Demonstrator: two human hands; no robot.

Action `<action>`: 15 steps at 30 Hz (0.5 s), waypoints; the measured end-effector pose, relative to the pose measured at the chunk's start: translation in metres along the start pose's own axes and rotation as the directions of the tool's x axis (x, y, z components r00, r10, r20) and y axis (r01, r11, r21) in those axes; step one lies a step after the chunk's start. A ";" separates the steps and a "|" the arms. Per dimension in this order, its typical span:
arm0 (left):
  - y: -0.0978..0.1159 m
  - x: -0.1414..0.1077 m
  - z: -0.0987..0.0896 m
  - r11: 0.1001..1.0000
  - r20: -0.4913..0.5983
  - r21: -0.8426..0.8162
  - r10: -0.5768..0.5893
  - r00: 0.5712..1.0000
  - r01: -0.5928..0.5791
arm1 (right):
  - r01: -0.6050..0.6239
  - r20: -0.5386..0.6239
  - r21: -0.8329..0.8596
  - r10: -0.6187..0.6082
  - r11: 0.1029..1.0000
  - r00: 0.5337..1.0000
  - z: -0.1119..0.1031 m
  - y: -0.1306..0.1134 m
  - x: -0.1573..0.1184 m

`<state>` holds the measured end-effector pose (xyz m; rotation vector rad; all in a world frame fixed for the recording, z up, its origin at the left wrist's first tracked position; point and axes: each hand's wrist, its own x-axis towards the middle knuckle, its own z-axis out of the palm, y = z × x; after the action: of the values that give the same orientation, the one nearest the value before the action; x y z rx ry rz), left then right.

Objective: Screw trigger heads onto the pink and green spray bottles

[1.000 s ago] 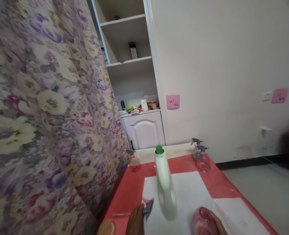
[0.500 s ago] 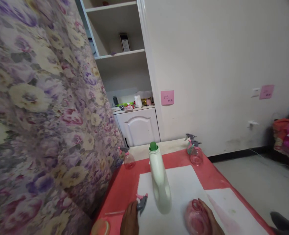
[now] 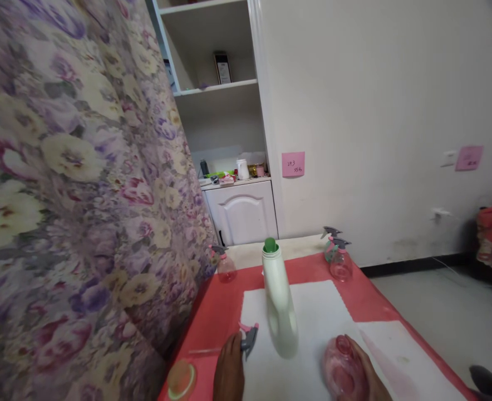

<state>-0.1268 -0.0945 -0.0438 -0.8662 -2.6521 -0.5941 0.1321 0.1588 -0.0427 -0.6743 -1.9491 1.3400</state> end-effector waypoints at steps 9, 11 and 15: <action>0.003 0.006 -0.005 0.994 -0.044 -0.112 0.010 0.999 -0.015 | -0.017 0.028 -0.015 0.017 1.000 0.999 -0.002 -0.007 0.002; 0.003 0.009 -0.005 0.992 -0.063 -0.125 0.006 0.998 -0.014 | -0.033 0.017 -0.019 0.034 0.999 0.999 -0.001 -0.008 0.002; -0.004 0.014 0.001 0.993 -0.039 -0.122 0.001 0.999 -0.005 | -0.032 0.005 -0.010 0.032 0.999 0.999 0.001 -0.009 0.002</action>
<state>-0.1402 -0.0903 -0.0408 -0.8826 -2.6018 -0.7710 0.1298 0.1565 -0.0338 -0.7100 -1.9575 1.3535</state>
